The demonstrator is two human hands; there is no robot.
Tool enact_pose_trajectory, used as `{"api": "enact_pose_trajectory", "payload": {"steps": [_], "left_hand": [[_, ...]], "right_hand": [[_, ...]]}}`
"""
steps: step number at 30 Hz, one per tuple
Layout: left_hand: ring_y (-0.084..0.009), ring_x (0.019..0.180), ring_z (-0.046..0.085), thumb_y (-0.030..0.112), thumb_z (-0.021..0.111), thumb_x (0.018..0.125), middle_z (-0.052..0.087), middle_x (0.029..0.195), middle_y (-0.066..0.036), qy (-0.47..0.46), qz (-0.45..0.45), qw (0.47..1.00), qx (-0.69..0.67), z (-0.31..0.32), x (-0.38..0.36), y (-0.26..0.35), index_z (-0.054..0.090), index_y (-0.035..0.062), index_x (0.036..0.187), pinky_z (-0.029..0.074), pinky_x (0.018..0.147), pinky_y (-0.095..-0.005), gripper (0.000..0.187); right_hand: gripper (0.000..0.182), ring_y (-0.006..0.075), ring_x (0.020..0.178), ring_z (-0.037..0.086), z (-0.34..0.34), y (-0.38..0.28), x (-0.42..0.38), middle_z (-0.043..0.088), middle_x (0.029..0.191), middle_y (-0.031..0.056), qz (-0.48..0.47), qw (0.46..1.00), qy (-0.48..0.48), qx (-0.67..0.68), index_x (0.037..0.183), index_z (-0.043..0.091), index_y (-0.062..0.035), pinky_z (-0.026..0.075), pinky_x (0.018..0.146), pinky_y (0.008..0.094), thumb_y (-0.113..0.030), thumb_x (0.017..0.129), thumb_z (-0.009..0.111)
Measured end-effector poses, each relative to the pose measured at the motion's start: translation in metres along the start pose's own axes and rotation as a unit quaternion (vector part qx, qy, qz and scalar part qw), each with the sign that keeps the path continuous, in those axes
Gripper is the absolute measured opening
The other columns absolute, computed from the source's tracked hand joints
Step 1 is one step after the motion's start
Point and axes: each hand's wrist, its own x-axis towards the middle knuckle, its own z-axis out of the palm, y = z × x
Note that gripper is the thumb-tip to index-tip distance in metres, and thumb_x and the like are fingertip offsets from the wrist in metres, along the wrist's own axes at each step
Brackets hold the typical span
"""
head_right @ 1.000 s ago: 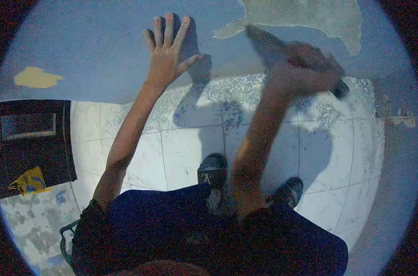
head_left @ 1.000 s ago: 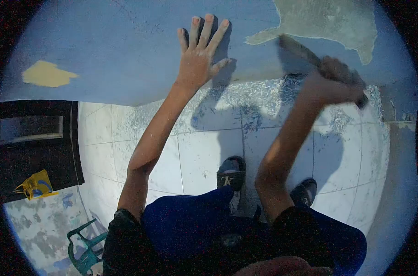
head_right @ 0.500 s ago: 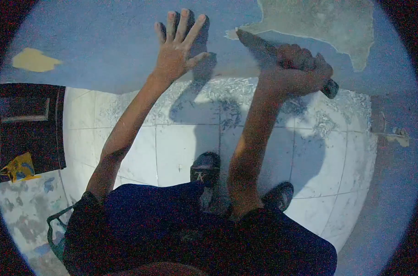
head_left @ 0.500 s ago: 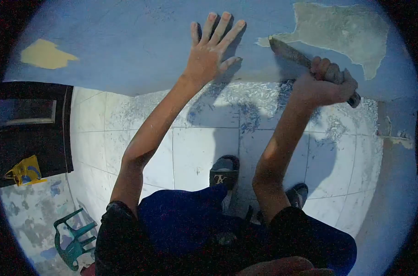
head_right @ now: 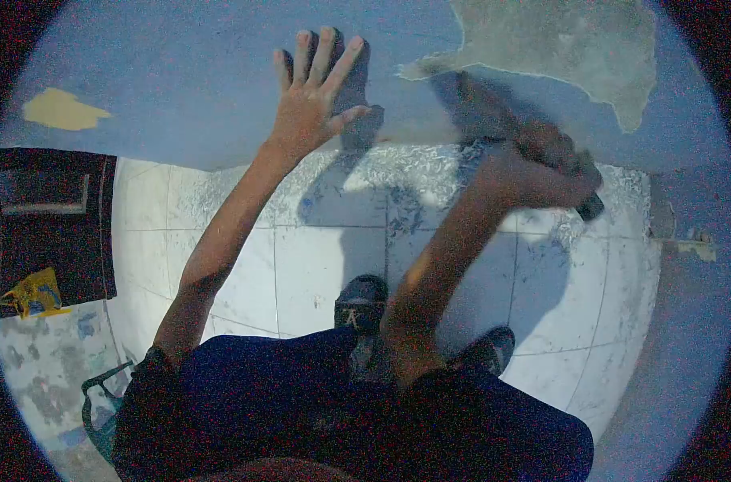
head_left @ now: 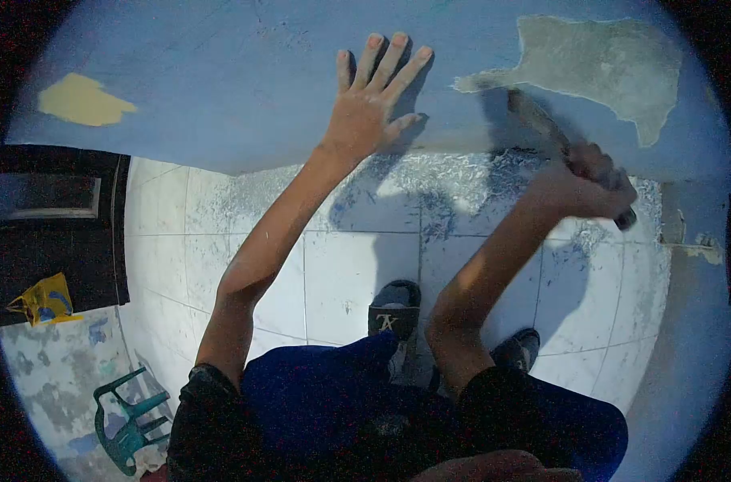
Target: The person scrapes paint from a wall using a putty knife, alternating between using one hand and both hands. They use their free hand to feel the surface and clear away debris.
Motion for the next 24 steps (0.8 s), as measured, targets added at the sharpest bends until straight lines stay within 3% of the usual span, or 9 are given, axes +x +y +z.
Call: {"api": "enact_pose_trajectory", "payload": {"steps": [2,8,11,13,16,18,21,22,24], "left_hand": [[-0.0374,0.137,-0.005,0.059,0.061,0.072,0.001,0.150,-0.014,0.024,0.008,1.000,-0.011,0.007,0.000,-0.001,0.017,0.0263,0.144,0.001,0.102,-0.0642,0.090],[-0.0372,0.136,-0.007,0.062,0.057,0.072,0.000,0.149,-0.016,0.034,0.014,0.999,0.022,0.012,-0.001,-0.004,0.017,0.0220,0.144,-0.003,0.102,-0.0634,0.091],[-0.0380,0.136,-0.007,0.061,0.059,0.072,0.000,0.149,-0.017,0.025,0.011,1.000,0.011,0.013,-0.001,-0.001,0.019,0.0213,0.143,-0.003,0.102,-0.0632,0.091],[-0.0386,0.136,-0.007,0.060,0.061,0.071,0.000,0.149,-0.017,0.030,0.010,0.999,0.005,0.012,0.002,-0.001,0.019,0.0210,0.143,-0.003,0.102,-0.0632,0.092],[-0.0391,0.136,-0.006,0.058,0.064,0.070,-0.001,0.149,-0.017,0.027,0.010,1.000,0.007,0.007,0.000,-0.002,0.018,0.0204,0.144,-0.002,0.102,-0.0633,0.095],[-0.0391,0.136,-0.007,0.057,0.066,0.068,-0.001,0.149,-0.017,0.018,0.018,1.000,0.011,0.004,0.000,-0.001,0.018,0.0196,0.144,-0.003,0.102,-0.0633,0.097],[-0.0389,0.136,-0.007,0.058,0.066,0.068,-0.001,0.149,-0.018,0.034,0.020,0.999,0.005,0.011,-0.001,-0.002,0.018,0.0184,0.144,-0.003,0.102,-0.0632,0.098],[-0.0389,0.136,-0.007,0.058,0.065,0.068,-0.002,0.149,-0.018,0.026,0.020,0.999,0.006,0.009,0.002,-0.002,0.018,0.0182,0.144,-0.004,0.102,-0.0631,0.098],[-0.0390,0.136,-0.008,0.059,0.065,0.068,-0.002,0.149,-0.019,0.003,0.006,1.000,0.008,0.005,0.000,0.001,0.018,0.0179,0.144,-0.004,0.102,-0.0631,0.098]], "right_hand": [[0.036,0.0131,0.040,0.022,0.014,0.030,0.000,0.025,0.041,-0.0021,-0.021,0.997,0.064,-0.031,0.053,0.022,-0.0158,0.030,0.043,0.0286,-0.031,0.082,0.038],[0.041,0.0131,0.039,0.024,0.028,-0.012,0.000,0.031,0.042,-0.0010,-0.096,0.990,0.089,-0.058,0.052,0.022,-0.0158,0.028,0.043,0.0283,-0.036,0.082,0.041],[0.039,0.0120,0.042,0.017,0.018,0.012,0.004,0.021,0.044,-0.0029,-0.102,0.993,0.014,-0.059,0.053,0.019,-0.0178,0.021,0.042,0.0295,-0.032,0.083,0.041],[0.038,0.0117,0.042,0.016,0.018,0.008,-0.003,0.017,0.045,-0.0029,0.004,0.997,-0.077,0.020,0.054,0.019,-0.0185,0.020,0.042,0.0301,-0.029,0.082,0.042],[0.037,0.0115,0.043,0.014,0.054,-0.036,-0.019,0.013,0.045,-0.0029,0.032,0.995,0.089,0.023,0.055,0.015,-0.0177,0.018,0.043,0.0295,-0.024,0.082,0.039],[0.037,0.0117,0.043,0.013,0.052,-0.035,-0.022,0.012,0.046,-0.0030,0.045,0.994,0.098,0.026,0.055,0.014,-0.0178,0.018,0.043,0.0295,-0.023,0.082,0.039],[0.039,0.0122,0.042,0.012,0.025,0.010,-0.004,0.011,0.046,-0.0031,0.020,0.999,-0.011,0.044,0.053,0.013,-0.0182,0.018,0.044,0.0295,-0.023,0.082,0.038],[0.039,0.0122,0.042,0.012,0.024,0.004,-0.003,0.011,0.046,-0.0032,0.085,0.994,0.012,0.064,0.053,0.011,-0.0180,0.018,0.044,0.0297,-0.023,0.083,0.036],[0.039,0.0120,0.043,0.012,0.024,-0.012,0.003,0.011,0.046,-0.0035,-0.023,0.996,0.055,0.060,0.055,0.011,-0.0168,0.017,0.043,0.0295,-0.021,0.083,0.038]]}}
